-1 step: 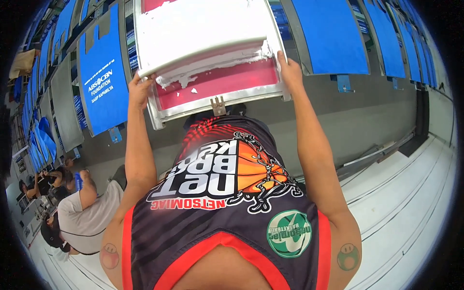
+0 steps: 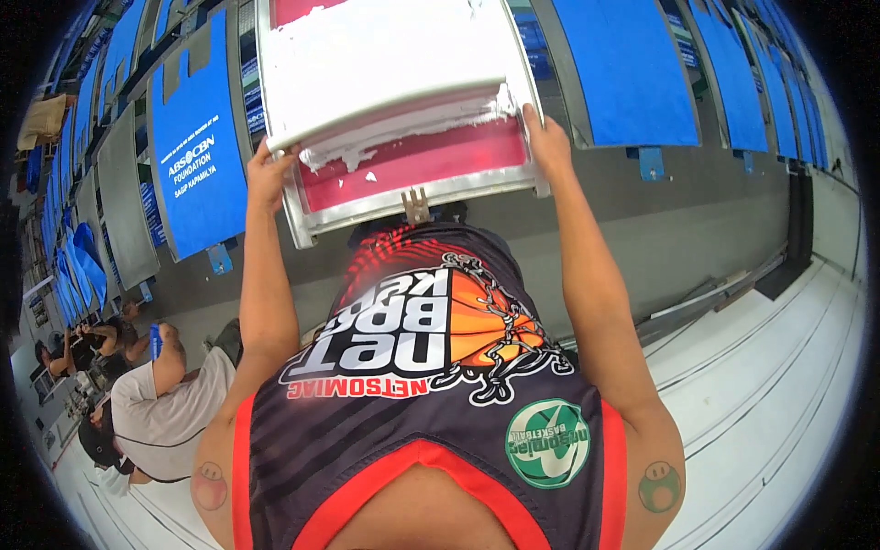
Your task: Using a squeegee and screen to print a logo onto blue fabric panels at a production station.
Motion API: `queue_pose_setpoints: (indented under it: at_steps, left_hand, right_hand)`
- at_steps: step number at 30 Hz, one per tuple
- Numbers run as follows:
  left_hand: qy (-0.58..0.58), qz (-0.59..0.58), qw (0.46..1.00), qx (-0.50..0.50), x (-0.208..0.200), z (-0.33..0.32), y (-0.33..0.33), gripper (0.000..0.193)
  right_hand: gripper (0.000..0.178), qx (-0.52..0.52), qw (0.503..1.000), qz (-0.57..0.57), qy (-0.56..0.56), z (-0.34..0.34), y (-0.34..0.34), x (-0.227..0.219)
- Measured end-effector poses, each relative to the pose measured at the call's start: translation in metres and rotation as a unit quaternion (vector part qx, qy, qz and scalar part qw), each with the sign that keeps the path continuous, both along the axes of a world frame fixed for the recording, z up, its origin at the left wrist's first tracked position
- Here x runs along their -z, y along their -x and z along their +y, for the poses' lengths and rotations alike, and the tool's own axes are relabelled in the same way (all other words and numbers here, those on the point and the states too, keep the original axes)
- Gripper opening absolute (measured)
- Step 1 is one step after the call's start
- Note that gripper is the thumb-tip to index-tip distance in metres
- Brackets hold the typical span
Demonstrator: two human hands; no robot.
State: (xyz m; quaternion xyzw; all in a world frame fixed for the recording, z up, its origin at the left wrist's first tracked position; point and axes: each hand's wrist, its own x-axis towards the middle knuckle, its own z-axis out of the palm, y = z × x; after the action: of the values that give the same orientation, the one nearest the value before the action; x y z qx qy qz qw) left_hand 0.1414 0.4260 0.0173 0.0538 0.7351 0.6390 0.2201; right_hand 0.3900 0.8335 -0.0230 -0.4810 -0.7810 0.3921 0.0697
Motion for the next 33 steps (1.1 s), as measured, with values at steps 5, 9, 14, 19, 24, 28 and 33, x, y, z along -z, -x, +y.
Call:
queue_pose_setpoints:
  at_steps: [5, 9, 14, 19, 24, 28, 33]
  left_hand:
    - [0.266, 0.3, 0.909, 0.111, -0.083, 0.032, -0.018, 0.041]
    - [0.412, 0.303, 0.79, 0.339, -0.12, 0.056, 0.02, 0.032]
    - [0.373, 0.392, 0.805, 0.243, -0.11, 0.09, 0.118, 0.026]
    - [0.34, 0.571, 0.724, 0.186, -0.023, 0.105, 0.123, 0.025]
    - [0.323, 0.475, 0.781, 0.246, -0.087, 0.065, 0.039, 0.029]
    - [0.371, 0.318, 0.805, 0.335, -0.107, 0.046, 0.0, 0.028]
    - [0.418, 0.369, 0.784, 0.272, -0.072, 0.036, -0.035, 0.023]
  right_hand:
    - [0.059, -0.175, 0.906, 0.183, -0.338, -0.054, 0.058, -0.139]
    - [0.042, -0.476, 0.844, -0.103, -0.225, -0.037, 0.121, -0.168]
    - [0.031, -0.411, 0.872, -0.055, -0.26, 0.001, 0.204, -0.147]
    - [0.03, -0.406, 0.836, 0.043, -0.367, 0.007, 0.225, -0.073]
    - [0.027, -0.463, 0.846, -0.02, -0.264, -0.019, 0.143, -0.126]
    - [0.031, -0.468, 0.858, -0.071, -0.198, -0.045, 0.096, -0.143]
    - [0.012, -0.429, 0.86, -0.059, -0.27, -0.056, 0.065, -0.112]
